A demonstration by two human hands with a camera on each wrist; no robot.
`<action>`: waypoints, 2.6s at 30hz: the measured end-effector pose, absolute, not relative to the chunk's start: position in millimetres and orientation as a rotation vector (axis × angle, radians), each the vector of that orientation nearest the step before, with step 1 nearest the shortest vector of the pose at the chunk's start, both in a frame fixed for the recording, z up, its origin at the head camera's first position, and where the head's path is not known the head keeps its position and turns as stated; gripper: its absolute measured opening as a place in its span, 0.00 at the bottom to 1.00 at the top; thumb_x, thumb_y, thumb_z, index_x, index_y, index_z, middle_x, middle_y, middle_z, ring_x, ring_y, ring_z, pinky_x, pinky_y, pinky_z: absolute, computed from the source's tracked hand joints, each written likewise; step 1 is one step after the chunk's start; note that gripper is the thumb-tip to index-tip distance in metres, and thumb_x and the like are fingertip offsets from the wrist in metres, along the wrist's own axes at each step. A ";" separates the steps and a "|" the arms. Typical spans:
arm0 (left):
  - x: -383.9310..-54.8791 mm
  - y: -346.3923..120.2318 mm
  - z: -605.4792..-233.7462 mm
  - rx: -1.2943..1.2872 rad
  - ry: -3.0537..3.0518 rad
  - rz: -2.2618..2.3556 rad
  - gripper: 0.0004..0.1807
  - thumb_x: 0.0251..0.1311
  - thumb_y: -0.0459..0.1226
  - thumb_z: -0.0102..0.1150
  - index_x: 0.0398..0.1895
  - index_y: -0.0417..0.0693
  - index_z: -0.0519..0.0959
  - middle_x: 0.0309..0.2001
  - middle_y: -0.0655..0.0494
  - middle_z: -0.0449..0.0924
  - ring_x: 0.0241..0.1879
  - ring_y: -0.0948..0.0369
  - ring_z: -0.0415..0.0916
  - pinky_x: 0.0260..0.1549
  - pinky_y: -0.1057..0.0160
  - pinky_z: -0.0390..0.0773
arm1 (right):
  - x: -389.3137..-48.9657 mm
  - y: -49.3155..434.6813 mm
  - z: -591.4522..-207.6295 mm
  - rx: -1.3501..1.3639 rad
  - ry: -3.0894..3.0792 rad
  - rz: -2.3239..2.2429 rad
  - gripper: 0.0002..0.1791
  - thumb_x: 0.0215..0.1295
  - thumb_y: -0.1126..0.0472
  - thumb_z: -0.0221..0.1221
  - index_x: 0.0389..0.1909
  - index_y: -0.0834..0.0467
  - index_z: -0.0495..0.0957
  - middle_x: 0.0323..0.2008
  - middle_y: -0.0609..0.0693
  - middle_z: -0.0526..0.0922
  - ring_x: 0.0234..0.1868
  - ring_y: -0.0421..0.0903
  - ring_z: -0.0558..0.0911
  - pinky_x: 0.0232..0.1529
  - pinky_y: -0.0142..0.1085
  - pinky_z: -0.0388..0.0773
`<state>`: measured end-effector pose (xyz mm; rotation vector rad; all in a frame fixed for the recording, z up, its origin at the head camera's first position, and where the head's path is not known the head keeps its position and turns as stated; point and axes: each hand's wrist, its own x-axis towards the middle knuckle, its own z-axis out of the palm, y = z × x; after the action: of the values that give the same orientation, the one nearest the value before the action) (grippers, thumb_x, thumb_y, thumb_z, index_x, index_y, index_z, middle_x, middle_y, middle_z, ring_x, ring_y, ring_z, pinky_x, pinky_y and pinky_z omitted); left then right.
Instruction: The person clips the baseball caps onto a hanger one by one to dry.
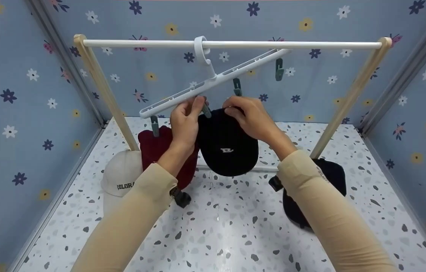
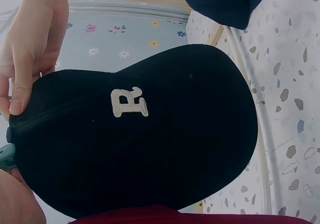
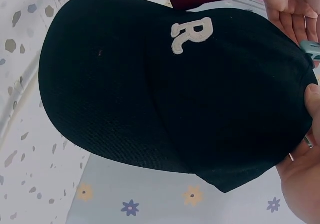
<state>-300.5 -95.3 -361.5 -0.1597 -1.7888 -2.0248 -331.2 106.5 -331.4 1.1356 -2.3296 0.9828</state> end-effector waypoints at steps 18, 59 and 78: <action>-299.4 -101.9 -358.5 -0.191 -1.856 -1.936 0.15 0.79 0.47 0.59 0.47 0.44 0.86 0.46 0.54 0.87 0.47 0.62 0.77 0.54 0.63 0.75 | -326.4 89.4 -333.3 0.989 -2.259 0.984 0.08 0.79 0.62 0.60 0.44 0.60 0.87 0.43 0.54 0.91 0.45 0.50 0.88 0.51 0.44 0.83; -300.2 -134.3 -370.9 -0.481 -2.154 -1.197 0.14 0.77 0.45 0.63 0.46 0.42 0.84 0.45 0.49 0.84 0.50 0.54 0.78 0.57 0.50 0.76 | -303.5 111.0 -347.7 0.851 -2.420 1.038 0.17 0.77 0.63 0.62 0.62 0.61 0.83 0.59 0.55 0.86 0.63 0.52 0.83 0.68 0.45 0.76; -286.0 -140.0 -377.0 -0.464 -2.146 -0.949 0.24 0.78 0.47 0.61 0.65 0.39 0.82 0.59 0.45 0.85 0.61 0.50 0.81 0.65 0.52 0.77 | -293.4 134.2 -355.9 0.846 -2.435 1.012 0.18 0.77 0.64 0.62 0.64 0.61 0.82 0.61 0.55 0.85 0.63 0.54 0.82 0.67 0.48 0.76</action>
<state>-286.0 -140.0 -377.0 -0.4644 -2.1460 -0.9486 -293.4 134.2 -355.9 0.8465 -2.4355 1.0121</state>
